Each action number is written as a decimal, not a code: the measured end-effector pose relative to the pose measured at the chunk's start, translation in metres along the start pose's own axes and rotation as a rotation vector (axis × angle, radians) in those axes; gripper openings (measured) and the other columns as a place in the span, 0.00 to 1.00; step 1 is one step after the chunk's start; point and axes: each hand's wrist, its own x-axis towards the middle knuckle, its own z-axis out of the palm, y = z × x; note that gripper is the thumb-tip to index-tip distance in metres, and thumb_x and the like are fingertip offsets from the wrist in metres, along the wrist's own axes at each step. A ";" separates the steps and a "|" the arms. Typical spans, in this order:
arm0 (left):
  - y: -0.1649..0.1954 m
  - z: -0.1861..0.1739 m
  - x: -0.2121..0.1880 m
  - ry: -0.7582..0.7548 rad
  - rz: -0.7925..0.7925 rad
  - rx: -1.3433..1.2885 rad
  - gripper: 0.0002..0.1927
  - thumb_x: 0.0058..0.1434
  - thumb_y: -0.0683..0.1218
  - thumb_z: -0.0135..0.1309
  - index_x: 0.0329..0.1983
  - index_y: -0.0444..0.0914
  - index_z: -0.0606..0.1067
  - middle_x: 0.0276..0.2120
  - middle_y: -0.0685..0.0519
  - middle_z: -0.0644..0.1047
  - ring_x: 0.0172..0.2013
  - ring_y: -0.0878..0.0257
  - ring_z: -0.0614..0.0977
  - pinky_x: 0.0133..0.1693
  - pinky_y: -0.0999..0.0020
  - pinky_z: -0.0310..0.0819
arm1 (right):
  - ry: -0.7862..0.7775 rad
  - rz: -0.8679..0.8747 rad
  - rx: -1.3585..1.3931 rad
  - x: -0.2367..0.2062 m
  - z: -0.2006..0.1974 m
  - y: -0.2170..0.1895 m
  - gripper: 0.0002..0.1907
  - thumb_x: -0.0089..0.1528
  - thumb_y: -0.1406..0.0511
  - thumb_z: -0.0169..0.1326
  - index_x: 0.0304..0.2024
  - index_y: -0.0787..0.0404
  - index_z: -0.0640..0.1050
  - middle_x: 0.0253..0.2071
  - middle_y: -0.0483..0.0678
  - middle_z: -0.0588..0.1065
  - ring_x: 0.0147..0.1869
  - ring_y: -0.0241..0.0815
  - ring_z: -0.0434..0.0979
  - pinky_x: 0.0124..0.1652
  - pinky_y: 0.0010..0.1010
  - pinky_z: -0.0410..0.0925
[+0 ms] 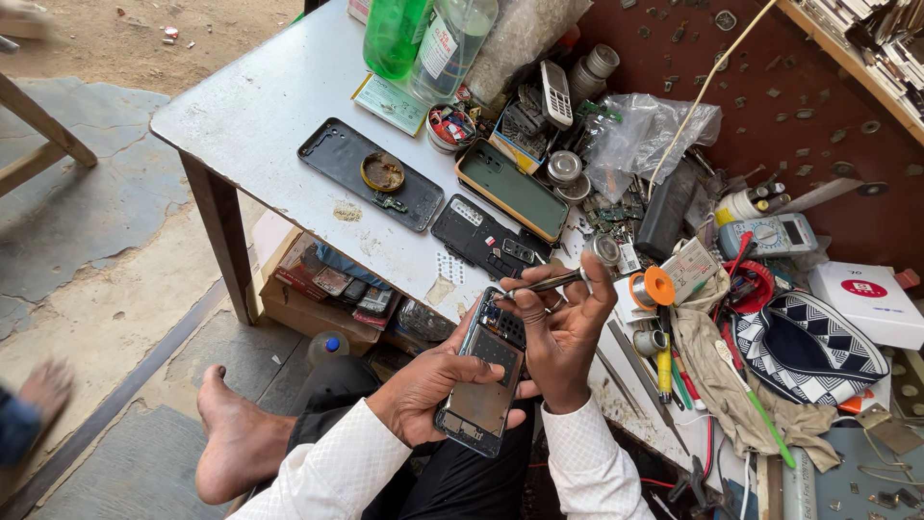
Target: The person holds a disassembled mobile phone and uses a small screwdriver to adjust internal components. They repeatedly turn the phone over and manipulate parts near the camera module while another person stands nearby.
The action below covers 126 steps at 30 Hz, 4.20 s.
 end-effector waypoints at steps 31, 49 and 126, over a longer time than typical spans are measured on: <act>0.000 -0.001 0.003 0.008 -0.009 0.016 0.52 0.59 0.31 0.44 0.77 0.70 0.48 0.63 0.41 0.70 0.52 0.45 0.83 0.41 0.48 0.86 | -0.067 -0.106 -0.265 0.008 -0.002 0.007 0.39 0.64 0.72 0.62 0.70 0.55 0.56 0.50 0.55 0.74 0.47 0.42 0.82 0.44 0.29 0.81; 0.021 -0.050 0.027 -0.140 0.177 0.075 0.52 0.63 0.25 0.48 0.88 0.49 0.50 0.55 0.48 0.79 0.45 0.63 0.85 0.45 0.74 0.83 | 0.125 0.326 -0.387 0.018 0.005 0.030 0.43 0.56 0.72 0.63 0.68 0.63 0.56 0.30 0.62 0.77 0.30 0.50 0.81 0.31 0.35 0.75; 0.010 0.013 -0.003 0.081 -0.026 0.101 0.50 0.59 0.31 0.44 0.78 0.66 0.52 0.62 0.45 0.73 0.49 0.45 0.83 0.39 0.55 0.89 | -0.146 0.034 -0.197 0.007 -0.009 0.002 0.36 0.67 0.71 0.56 0.73 0.58 0.55 0.47 0.56 0.79 0.46 0.40 0.85 0.41 0.28 0.81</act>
